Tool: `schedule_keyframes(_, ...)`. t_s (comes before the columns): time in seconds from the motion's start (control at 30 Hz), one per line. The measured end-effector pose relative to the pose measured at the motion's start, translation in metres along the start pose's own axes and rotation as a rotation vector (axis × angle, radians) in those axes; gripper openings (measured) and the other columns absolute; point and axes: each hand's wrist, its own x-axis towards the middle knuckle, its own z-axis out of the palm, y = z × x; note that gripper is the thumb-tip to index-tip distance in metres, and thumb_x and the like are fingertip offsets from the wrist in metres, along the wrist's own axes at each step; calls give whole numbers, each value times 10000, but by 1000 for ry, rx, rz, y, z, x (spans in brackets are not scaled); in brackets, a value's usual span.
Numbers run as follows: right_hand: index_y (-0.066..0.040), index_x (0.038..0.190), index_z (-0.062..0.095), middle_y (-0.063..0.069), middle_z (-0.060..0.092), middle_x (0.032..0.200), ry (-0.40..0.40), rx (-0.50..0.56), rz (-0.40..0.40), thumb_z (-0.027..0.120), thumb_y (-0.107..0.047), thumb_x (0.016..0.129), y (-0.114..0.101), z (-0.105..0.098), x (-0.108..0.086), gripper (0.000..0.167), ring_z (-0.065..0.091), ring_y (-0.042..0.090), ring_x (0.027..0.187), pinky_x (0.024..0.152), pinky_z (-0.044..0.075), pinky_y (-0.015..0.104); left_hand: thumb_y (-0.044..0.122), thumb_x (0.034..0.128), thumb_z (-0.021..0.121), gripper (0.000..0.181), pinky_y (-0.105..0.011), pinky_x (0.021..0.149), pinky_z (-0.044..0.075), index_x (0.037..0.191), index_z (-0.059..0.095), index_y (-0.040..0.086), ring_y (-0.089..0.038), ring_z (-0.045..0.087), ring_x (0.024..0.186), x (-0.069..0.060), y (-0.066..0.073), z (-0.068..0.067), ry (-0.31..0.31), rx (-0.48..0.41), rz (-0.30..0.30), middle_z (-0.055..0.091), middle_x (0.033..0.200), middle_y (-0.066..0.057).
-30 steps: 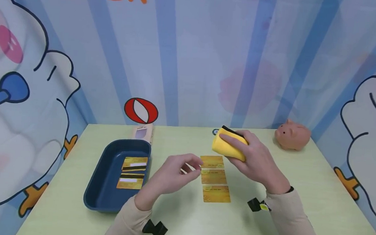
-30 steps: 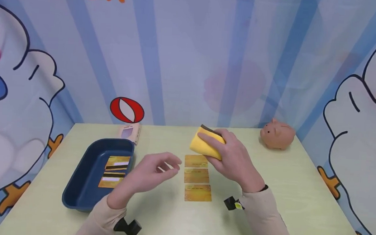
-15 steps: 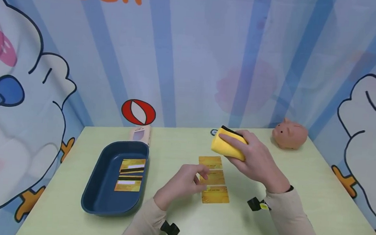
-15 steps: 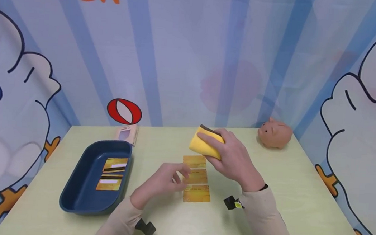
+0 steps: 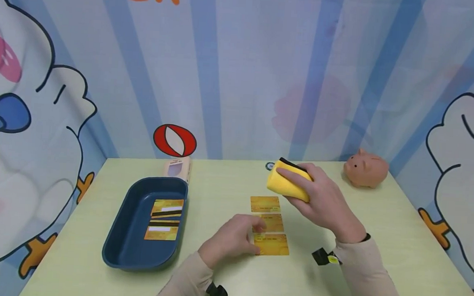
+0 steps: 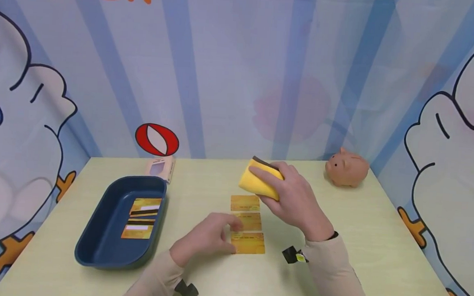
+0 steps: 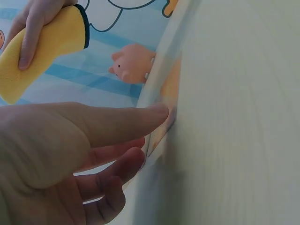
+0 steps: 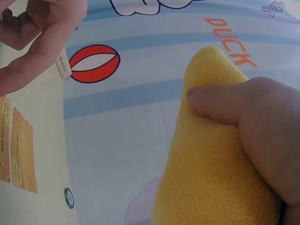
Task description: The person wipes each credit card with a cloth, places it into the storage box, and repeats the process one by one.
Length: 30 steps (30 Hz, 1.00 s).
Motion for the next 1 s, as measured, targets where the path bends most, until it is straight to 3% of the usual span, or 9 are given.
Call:
schedule_keyframes(0.07,-263,1480,614,198,598,1287,1,-1,-3,850,-210,883,0,0,1,645,612,329,1057,801,578,497,139,749,961,474,-264,903,552,1166,738,114,-97,659,974,0,-1,2,7,39,13,744,1068,28)
schedule_keyframes(0.2,-265,1479,616,192,601,1282,2,-1,-9,851,-208,882,0,1,1,644,613,319,1046,791,579,488,156,751,964,482,-263,887,555,1174,736,120,-96,658,966,0,0,4,3,62,11,737,1040,40)
schedule_keyframes(0.7,-259,1461,635,189,609,1252,4,2,-7,846,-199,879,-3,5,-1,622,612,299,984,734,567,457,128,747,937,567,-252,876,529,1264,705,132,-77,588,941,-4,10,3,-67,87,-68,693,1047,60)
schedule_keyframes(1.0,-260,1462,631,196,604,1241,2,-2,-12,845,-190,878,-3,6,1,627,599,300,971,731,562,457,69,740,913,582,-233,834,520,1275,702,155,-69,569,919,-4,11,2,-103,39,-112,671,1084,46)
